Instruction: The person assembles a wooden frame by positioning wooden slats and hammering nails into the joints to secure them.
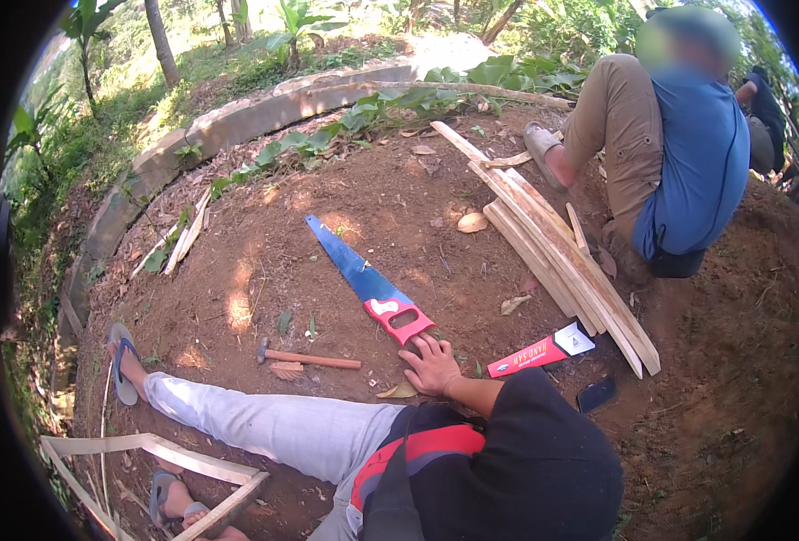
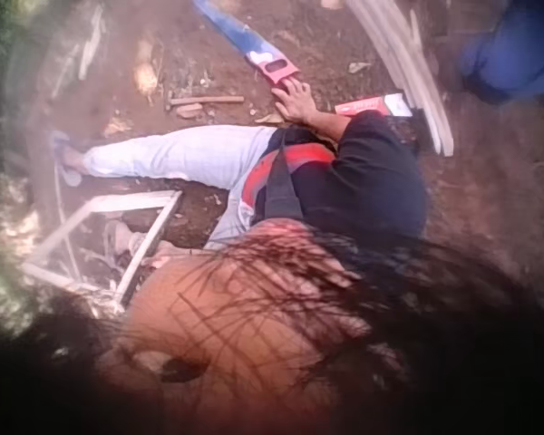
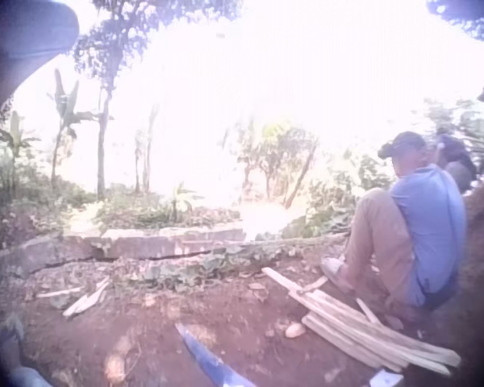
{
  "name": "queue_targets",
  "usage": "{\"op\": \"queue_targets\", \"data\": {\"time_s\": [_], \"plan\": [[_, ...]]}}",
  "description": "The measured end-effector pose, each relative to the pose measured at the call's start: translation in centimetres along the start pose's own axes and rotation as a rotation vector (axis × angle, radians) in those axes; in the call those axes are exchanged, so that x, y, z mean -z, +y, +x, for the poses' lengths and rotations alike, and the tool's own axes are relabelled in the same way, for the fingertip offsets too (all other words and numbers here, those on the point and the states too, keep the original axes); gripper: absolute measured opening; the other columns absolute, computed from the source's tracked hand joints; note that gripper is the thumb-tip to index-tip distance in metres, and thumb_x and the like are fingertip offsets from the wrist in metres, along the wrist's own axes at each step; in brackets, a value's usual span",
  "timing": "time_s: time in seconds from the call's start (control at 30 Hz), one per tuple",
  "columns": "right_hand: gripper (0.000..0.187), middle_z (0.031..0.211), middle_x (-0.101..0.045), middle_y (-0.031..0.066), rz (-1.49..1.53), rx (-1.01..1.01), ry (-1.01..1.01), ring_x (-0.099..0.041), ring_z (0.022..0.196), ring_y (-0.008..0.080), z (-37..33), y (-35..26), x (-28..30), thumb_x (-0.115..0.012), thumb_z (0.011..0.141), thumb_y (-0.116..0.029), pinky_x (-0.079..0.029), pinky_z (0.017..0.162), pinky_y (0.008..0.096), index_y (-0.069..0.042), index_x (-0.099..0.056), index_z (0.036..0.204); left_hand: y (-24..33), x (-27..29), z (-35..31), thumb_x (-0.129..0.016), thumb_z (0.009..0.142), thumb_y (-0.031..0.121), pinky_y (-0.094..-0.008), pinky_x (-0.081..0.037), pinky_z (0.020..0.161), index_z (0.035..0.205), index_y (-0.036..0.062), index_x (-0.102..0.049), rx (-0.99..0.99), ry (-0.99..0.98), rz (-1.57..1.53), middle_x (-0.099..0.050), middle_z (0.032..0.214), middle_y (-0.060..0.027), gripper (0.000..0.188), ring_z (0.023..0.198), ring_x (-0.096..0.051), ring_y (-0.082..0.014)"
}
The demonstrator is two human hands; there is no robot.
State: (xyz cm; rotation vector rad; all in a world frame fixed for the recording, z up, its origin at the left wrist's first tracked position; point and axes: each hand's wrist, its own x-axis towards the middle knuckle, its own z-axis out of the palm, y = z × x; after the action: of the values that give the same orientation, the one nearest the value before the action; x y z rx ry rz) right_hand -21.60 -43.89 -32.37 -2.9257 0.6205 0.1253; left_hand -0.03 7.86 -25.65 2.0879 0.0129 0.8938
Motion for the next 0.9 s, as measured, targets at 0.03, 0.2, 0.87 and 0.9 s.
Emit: {"op": "queue_targets", "data": {"time_s": [0.03,0.2,0.87,0.9], "plan": [[0.047,0.132,-0.042,0.0142,0.008,0.000,-0.015,-0.034,0.128,0.0306,0.0,-0.1,0.1,-0.057,0.082,-0.042,-0.028,0.097,0.0486,-0.022,-0.053,0.124,2.0,-0.8,0.6,-0.043,0.091,0.058,-0.0286,-0.050,0.054,0.103,-0.0008,-0.054,-0.012,-0.041,-0.102,-0.052,0.105,-0.0233,0.061,0.078,-0.058,-0.0297],[0.048,0.133,-0.040,0.0150,-0.001,-0.011,-0.018,-0.032,0.129,0.0314,-0.1,-0.5,-0.3,-0.056,0.083,-0.042,-0.027,0.098,0.0496,-0.022,-0.051,0.126,5.4,-1.9,2.3,-0.027,0.097,0.057,-0.0277,-0.047,0.053,0.095,-0.0012,-0.053,-0.080,-0.174,-0.325,-0.051,0.096,-0.0154,0.064,0.069,-0.052,-0.0237],[0.024,0.093,-0.064,0.0149,0.573,0.005,-0.471,-0.060,0.098,0.0329,5.6,-9.3,4.3,-0.048,0.092,-0.030,-0.040,0.089,0.0496,-0.010,-0.059,0.100,3.9,0.0,0.6,-0.044,0.085,0.071,-0.0282,-0.040,0.079,0.102,0.0044,-0.047,0.433,-0.248,-0.692,-0.042,0.091,-0.0050,0.068,0.084,-0.045,-0.0155],[0.022,0.091,-0.064,0.0157,0.616,0.000,-0.473,-0.060,0.096,0.0342,6.3,-9.7,4.2,-0.049,0.091,-0.027,-0.041,0.089,0.0495,-0.009,-0.059,0.100,4.8,-0.1,0.9,-0.044,0.086,0.071,-0.0279,-0.040,0.078,0.102,0.0042,-0.047,0.423,-0.224,-0.661,-0.042,0.091,-0.0049,0.068,0.084,-0.045,-0.0153]]}}
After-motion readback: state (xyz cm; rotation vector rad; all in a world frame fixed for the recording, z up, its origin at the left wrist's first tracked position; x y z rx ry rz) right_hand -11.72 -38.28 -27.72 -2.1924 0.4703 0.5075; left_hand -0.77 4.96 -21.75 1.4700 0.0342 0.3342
